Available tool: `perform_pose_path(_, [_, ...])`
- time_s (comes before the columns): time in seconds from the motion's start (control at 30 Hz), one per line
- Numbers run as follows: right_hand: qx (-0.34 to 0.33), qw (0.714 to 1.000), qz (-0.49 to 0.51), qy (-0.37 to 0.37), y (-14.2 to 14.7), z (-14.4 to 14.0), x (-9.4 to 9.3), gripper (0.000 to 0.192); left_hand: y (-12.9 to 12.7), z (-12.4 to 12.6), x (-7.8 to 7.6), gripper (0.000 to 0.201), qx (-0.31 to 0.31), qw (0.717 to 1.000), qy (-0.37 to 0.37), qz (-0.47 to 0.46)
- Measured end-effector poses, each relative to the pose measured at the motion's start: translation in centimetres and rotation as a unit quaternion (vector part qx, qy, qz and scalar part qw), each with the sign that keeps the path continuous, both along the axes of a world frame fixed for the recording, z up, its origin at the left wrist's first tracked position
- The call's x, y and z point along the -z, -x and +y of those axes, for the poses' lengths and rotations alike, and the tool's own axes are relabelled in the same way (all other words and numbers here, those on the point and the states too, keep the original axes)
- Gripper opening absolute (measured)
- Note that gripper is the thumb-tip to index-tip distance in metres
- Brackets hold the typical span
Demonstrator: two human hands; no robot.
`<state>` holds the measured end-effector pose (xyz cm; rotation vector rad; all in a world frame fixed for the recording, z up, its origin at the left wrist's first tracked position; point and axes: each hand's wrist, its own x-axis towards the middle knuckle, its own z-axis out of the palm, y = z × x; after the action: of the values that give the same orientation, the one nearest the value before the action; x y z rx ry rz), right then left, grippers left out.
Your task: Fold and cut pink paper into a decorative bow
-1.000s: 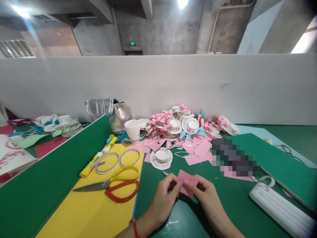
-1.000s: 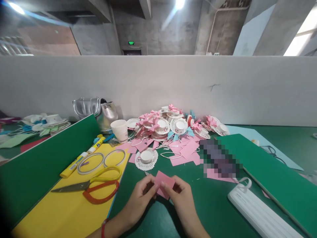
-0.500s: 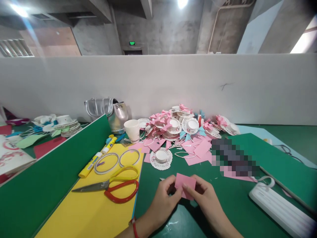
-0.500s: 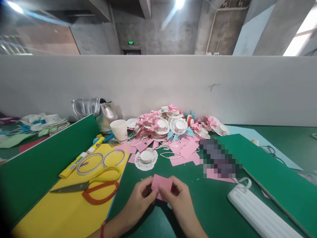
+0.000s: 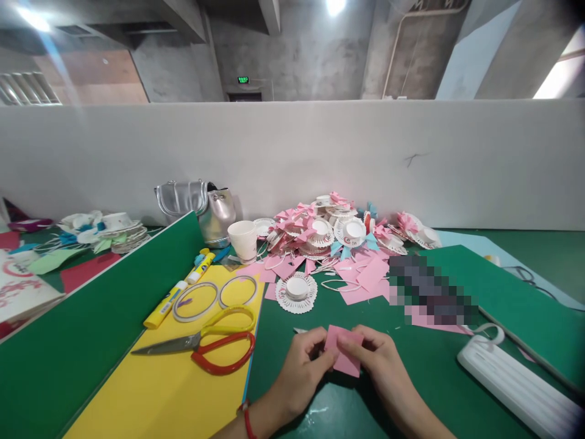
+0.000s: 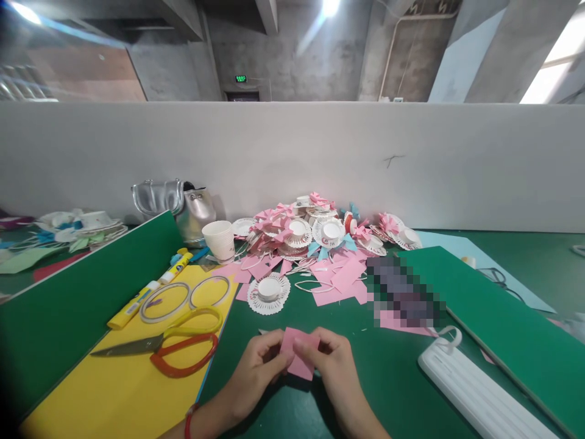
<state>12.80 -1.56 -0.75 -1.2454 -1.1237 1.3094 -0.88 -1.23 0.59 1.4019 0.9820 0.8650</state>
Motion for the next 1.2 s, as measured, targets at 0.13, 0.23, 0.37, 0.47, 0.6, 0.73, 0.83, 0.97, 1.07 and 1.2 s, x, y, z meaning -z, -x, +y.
perform_pose_path(0.13, [-0.007, 1.000, -0.016, -0.012, -0.06, 0.00, -0.13, 0.036, 0.06, 0.08, 0.21, 0.022, -0.033, 0.999, 0.005, 0.007])
perform_pose_path(0.23, [-0.009, 0.999, -0.033, -0.033, -0.01, -0.12, -0.18, 0.036, 0.10, 0.08, 0.42, 0.024, -0.040, 0.999, 0.000, 0.004])
perform_pose_path(0.37, [0.005, 0.999, -0.030, -0.031, -0.08, -0.20, -0.06, 0.035, -0.02, -0.04, 0.30, 0.026, -0.029, 0.999, -0.040, 0.012])
perform_pose_path(0.47, [-0.015, 0.999, -0.005, -0.028, -0.16, -0.04, -0.07, 0.035, -0.09, -0.13, 0.15, 0.029, -0.066, 0.994, -0.068, 0.051])
perform_pose_path(0.6, [-0.080, 0.994, 0.068, -0.003, -0.08, 0.16, -0.23, 0.033, -0.05, -0.23, 0.26, 0.027, -0.081, 0.992, -0.073, 0.070])
perform_pose_path(0.73, [-0.090, 0.990, 0.109, 0.021, 0.02, 0.21, -0.07, 0.033, 0.05, -0.24, 0.42, 0.025, -0.058, 0.994, -0.067, 0.061])
perform_pose_path(0.83, [-0.078, 0.994, 0.071, 0.028, -0.05, 0.29, 0.01, 0.035, 0.12, -0.15, 0.45, 0.024, -0.059, 0.994, -0.064, 0.065])
perform_pose_path(0.97, [-0.049, 0.999, -0.007, -0.015, -0.22, 0.24, -0.40, 0.034, 0.08, -0.08, 0.51, 0.025, -0.061, 0.995, -0.059, 0.050])
perform_pose_path(1.07, [-0.025, 0.999, 0.008, -0.021, -0.26, 0.01, -0.62, 0.034, -0.04, -0.09, 0.62, 0.027, -0.051, 0.998, -0.020, 0.012])
perform_pose_path(1.2, [0.001, 0.999, 0.043, -0.003, -0.30, -0.10, -0.17, 0.031, -0.03, 0.01, 0.82, 0.033, -0.046, 0.999, -0.003, 0.007])
